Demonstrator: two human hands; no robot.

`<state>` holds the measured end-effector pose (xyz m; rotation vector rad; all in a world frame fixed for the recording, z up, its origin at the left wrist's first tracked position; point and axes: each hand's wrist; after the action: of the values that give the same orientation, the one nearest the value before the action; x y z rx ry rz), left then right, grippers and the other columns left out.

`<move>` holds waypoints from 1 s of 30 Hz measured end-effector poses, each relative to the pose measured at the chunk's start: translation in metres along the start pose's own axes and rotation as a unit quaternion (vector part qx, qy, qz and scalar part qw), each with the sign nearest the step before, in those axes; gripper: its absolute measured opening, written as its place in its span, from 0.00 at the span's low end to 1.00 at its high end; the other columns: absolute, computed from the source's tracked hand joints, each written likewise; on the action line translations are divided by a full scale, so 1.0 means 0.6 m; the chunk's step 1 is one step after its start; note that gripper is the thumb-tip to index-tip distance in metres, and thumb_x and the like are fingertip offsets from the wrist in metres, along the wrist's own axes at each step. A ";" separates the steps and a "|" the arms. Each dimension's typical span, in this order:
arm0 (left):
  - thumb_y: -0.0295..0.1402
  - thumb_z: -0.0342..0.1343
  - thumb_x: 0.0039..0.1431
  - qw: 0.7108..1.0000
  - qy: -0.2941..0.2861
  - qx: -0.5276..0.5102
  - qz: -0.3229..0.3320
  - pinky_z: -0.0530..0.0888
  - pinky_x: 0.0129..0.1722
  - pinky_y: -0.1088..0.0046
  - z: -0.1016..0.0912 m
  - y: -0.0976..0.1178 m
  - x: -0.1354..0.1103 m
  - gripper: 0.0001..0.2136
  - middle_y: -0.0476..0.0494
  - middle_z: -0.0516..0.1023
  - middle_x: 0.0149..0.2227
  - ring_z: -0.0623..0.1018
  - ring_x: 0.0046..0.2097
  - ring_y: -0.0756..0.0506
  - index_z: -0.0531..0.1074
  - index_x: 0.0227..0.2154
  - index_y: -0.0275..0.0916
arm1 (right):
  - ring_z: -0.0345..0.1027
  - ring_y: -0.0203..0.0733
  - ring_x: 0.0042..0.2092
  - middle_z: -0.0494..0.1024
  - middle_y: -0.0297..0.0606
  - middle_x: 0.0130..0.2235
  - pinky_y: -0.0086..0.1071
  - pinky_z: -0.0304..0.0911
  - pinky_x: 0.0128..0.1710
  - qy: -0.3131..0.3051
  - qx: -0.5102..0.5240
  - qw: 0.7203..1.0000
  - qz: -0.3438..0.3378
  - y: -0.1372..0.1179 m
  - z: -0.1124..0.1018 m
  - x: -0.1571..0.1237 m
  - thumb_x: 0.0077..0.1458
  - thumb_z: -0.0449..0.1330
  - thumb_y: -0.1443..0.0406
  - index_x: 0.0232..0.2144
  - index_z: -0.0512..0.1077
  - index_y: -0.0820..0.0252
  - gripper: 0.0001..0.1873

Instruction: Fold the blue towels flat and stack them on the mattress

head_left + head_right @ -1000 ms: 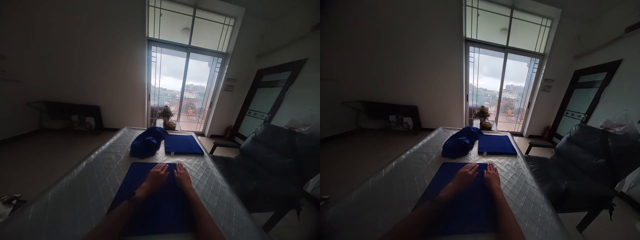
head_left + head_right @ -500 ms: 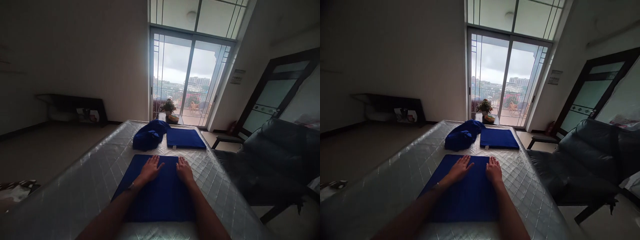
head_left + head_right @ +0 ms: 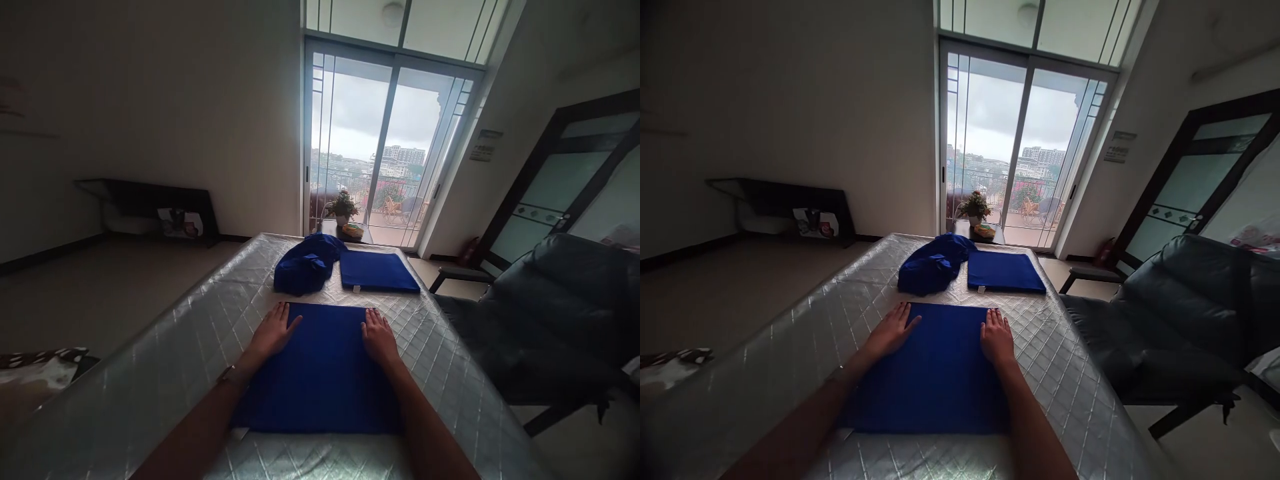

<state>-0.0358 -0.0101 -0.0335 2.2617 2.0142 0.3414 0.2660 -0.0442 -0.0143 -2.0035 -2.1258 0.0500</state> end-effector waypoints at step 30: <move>0.56 0.31 0.64 0.997 -0.033 0.029 0.057 0.50 0.68 0.59 -0.030 0.008 -0.129 0.38 0.36 0.47 0.70 0.49 0.70 0.41 0.49 0.67 0.31 | 0.29 0.41 0.70 0.39 0.40 0.70 0.38 0.28 0.67 -0.079 0.006 0.996 0.045 -0.006 0.007 -0.016 0.66 0.34 0.53 0.68 0.42 0.70 0.36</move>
<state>-0.0431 -0.0889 -0.0233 2.3958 1.8924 0.2160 0.2620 -0.0537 -0.0189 -2.1527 -2.1189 0.2432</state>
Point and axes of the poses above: each hand's wrist, its own x-axis towards the middle knuckle, its own z-axis out of the palm, y = z × x
